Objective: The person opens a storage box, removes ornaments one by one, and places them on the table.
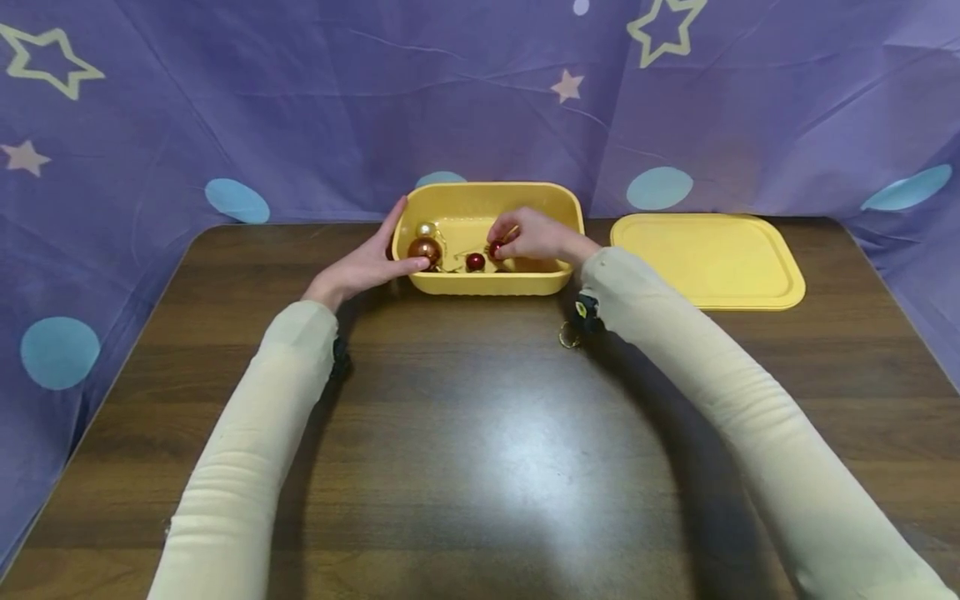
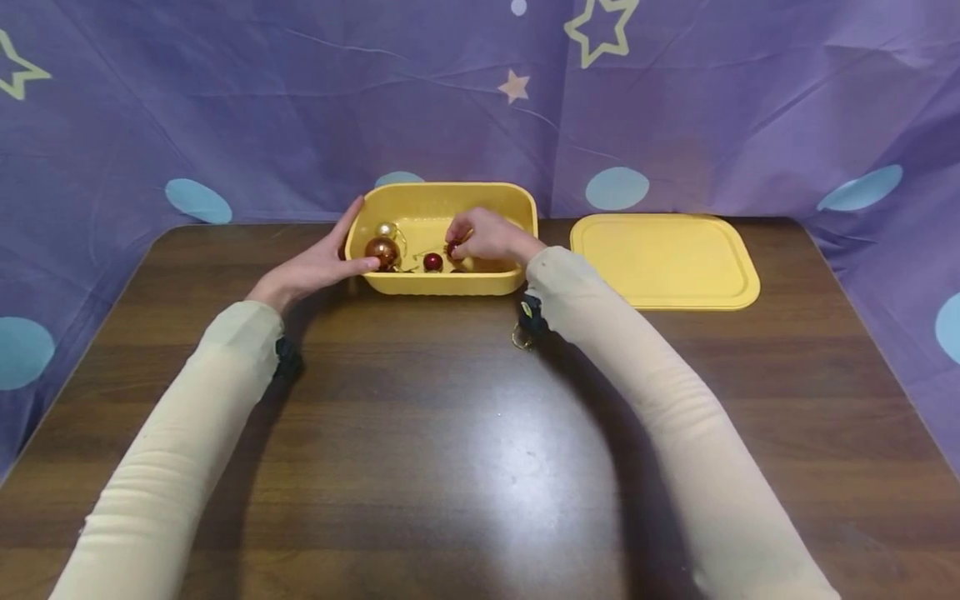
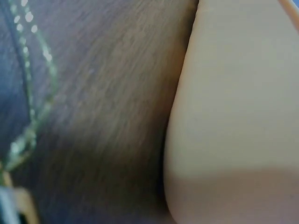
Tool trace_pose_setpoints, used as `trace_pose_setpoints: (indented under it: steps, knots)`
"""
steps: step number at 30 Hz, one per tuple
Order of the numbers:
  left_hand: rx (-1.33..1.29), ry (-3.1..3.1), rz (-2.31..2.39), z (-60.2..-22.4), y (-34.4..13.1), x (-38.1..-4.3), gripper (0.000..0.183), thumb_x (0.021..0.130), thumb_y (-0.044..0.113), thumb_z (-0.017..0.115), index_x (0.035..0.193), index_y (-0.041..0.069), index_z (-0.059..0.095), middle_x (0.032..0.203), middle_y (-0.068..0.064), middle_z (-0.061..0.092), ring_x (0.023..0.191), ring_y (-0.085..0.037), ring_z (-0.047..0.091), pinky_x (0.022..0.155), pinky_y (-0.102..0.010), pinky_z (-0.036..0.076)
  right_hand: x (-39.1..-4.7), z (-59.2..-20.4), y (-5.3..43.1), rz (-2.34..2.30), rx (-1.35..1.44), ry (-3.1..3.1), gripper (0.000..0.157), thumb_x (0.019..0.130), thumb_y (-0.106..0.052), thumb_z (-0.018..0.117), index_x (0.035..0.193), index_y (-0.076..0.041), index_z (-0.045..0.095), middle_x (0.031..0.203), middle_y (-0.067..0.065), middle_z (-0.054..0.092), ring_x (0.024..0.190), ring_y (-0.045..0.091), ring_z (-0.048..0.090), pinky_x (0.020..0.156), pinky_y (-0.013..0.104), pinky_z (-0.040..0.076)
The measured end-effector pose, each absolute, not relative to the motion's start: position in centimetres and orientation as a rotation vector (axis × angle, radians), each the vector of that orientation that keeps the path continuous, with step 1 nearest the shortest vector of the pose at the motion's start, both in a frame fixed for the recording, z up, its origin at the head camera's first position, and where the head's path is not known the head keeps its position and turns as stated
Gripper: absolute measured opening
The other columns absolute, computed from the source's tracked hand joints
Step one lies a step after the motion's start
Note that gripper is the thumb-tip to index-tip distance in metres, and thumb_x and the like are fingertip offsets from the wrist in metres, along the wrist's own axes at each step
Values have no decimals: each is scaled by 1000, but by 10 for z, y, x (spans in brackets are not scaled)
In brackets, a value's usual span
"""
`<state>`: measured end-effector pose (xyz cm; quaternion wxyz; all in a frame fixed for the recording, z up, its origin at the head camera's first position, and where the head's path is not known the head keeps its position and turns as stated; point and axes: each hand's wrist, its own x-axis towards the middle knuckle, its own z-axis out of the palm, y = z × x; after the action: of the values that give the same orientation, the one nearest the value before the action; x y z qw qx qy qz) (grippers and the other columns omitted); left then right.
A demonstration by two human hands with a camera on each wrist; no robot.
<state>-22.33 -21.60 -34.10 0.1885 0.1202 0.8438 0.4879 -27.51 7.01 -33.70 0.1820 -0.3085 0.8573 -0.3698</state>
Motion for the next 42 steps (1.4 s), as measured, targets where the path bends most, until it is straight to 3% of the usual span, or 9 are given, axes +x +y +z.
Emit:
trace_pose_setpoints:
  steps: [17,28,42]
  knots:
    - [333,2372,1375,-340,-215,-222,103,90,27,69,154,35,-11,160,-1,-9,144,-24,7,114,-41,9,-268,-330,72,-1257,-817,2331,27,86,3,67,112,6,63,109,18,65,100,29,62,85,33,50]
    - [345,2379,1360,-338,-214,-221,102,91,25,67,154,34,-12,160,-4,-10,144,-26,6,114,-43,7,-256,-318,91,-1394,-929,2283,24,84,6,65,108,9,63,105,18,67,97,29,63,90,35,47]
    - [349,2375,1363,-336,-212,-219,103,91,22,68,153,33,-14,160,-2,-12,144,-26,5,114,-43,7,-238,-310,131,-1398,-930,2376,25,85,-1,69,110,1,66,106,12,68,93,20,63,84,29,46]
